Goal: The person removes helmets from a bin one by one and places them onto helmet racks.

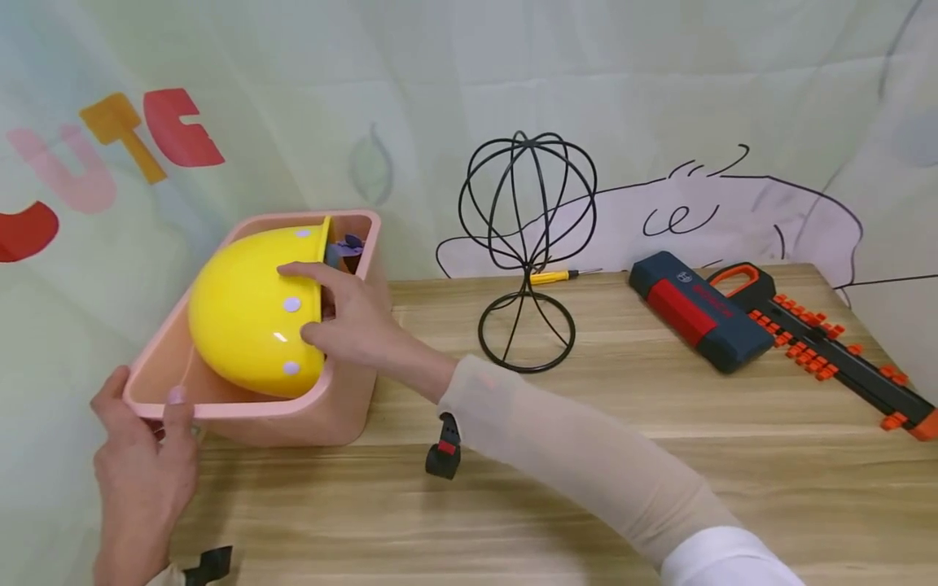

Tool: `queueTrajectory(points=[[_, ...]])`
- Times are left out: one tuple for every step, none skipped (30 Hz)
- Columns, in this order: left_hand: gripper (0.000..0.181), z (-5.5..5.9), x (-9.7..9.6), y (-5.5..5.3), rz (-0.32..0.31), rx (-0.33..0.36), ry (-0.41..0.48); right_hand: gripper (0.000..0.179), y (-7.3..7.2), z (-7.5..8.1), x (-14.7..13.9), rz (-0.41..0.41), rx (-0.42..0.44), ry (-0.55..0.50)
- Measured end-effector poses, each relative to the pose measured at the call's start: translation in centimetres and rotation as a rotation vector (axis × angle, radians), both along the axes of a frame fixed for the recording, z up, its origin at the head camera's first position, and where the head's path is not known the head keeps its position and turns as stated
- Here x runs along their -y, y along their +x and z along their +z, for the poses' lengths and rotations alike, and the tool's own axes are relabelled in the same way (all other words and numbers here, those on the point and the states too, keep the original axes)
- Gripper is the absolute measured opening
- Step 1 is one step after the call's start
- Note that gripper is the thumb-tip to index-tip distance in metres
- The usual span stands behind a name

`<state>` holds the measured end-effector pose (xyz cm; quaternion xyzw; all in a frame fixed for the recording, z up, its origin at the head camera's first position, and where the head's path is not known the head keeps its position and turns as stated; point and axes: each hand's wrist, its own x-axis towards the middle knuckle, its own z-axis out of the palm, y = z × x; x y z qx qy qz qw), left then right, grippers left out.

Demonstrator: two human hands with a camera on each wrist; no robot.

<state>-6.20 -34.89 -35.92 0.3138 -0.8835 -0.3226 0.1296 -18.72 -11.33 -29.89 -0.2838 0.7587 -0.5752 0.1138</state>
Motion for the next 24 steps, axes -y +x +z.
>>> queueTrajectory(points=[[0.073,0.05,0.02,-0.04,0.005,0.011,0.003,0.068,0.07,-0.05,0.12,-0.013,0.035,-0.041],[0.073,0.08,0.09,-0.06,0.007,0.022,0.008,0.067,0.17,-0.09,0.24,-0.029,0.072,-0.071],[0.074,0.1,0.11,-0.09,0.013,0.038,0.016,0.067,0.26,-0.15,0.36,-0.044,0.105,-0.098],[0.074,0.16,0.15,-0.13,0.018,0.048,0.017,0.066,0.34,-0.23,0.48,-0.058,0.133,-0.121],[0.074,0.22,0.18,-0.15,0.021,0.055,0.021,0.066,0.4,-0.31,0.59,-0.066,0.161,-0.155],[0.074,0.28,0.22,-0.18,0.025,0.063,0.023,0.066,0.45,-0.39,0.69,-0.074,0.186,-0.186],[0.074,0.29,0.23,-0.19,0.028,0.071,0.024,0.065,0.48,-0.46,0.78,-0.081,0.207,-0.217],[0.074,0.31,0.22,-0.18,0.034,0.076,0.02,0.065,0.51,-0.52,0.85,-0.085,0.226,-0.246],[0.073,0.37,0.18,-0.19,0.038,0.079,0.015,0.066,0.53,-0.56,0.91,-0.088,0.242,-0.274],[0.073,0.4,0.17,-0.17,0.041,0.081,0.012,0.066,0.53,-0.58,0.96,-0.089,0.261,-0.303],[0.073,0.42,0.14,-0.15,0.045,0.084,0.006,0.066,0.53,-0.59,1.0,-0.092,0.28,-0.33],[0.074,0.46,0.13,-0.14,0.05,0.086,0.004,0.067,0.53,-0.59,1.02,-0.097,0.298,-0.355],[0.074,0.49,0.11,-0.11,0.053,0.088,0.002,0.067,0.53,-0.56,1.02,-0.101,0.317,-0.379],[0.074,0.52,0.11,-0.09,0.055,0.091,-0.001,0.068,0.55,-0.51,1.02,-0.106,0.337,-0.395],[0.074,0.56,0.09,-0.09,0.054,0.094,-0.001,0.068,0.57,-0.47,1.0,-0.115,0.358,-0.412],[0.075,0.59,0.07,-0.1,0.05,0.101,0.002,0.068,0.59,-0.42,0.97,-0.125,0.374,-0.422],[0.075,0.63,0.03,-0.14,0.047,0.106,0.0,0.069,0.61,-0.37,0.93,-0.134,0.387,-0.43],[0.076,0.68,-0.01,-0.18,0.043,0.111,-0.001,0.069,0.63,-0.32,0.88,-0.142,0.395,-0.437],[0.076,0.71,-0.06,-0.21,0.039,0.115,-0.003,0.069,0.65,-0.25,0.83,-0.148,0.4,-0.44],[0.077,0.75,-0.12,-0.26,0.035,0.118,-0.005,0.068,0.67,-0.2,0.78,-0.155,0.402,-0.441],[0.077,0.76,-0.19,-0.27,0.032,0.117,-0.006,0.068,0.67,-0.15,0.73,-0.162,0.398,-0.442],[0.077,0.76,-0.24,-0.28,0.031,0.117,-0.01,0.068,0.67,-0.11,0.7,-0.164,0.397,-0.444],[0.077,0.76,-0.31,-0.28,0.033,0.11,-0.016,0.068,0.67,-0.06,0.67,-0.165,0.397,-0.448],[0.076,0.75,-0.36,-0.28,0.036,0.103,-0.021,0.068,0.66,0.0,0.66,-0.168,0.397,-0.452]])
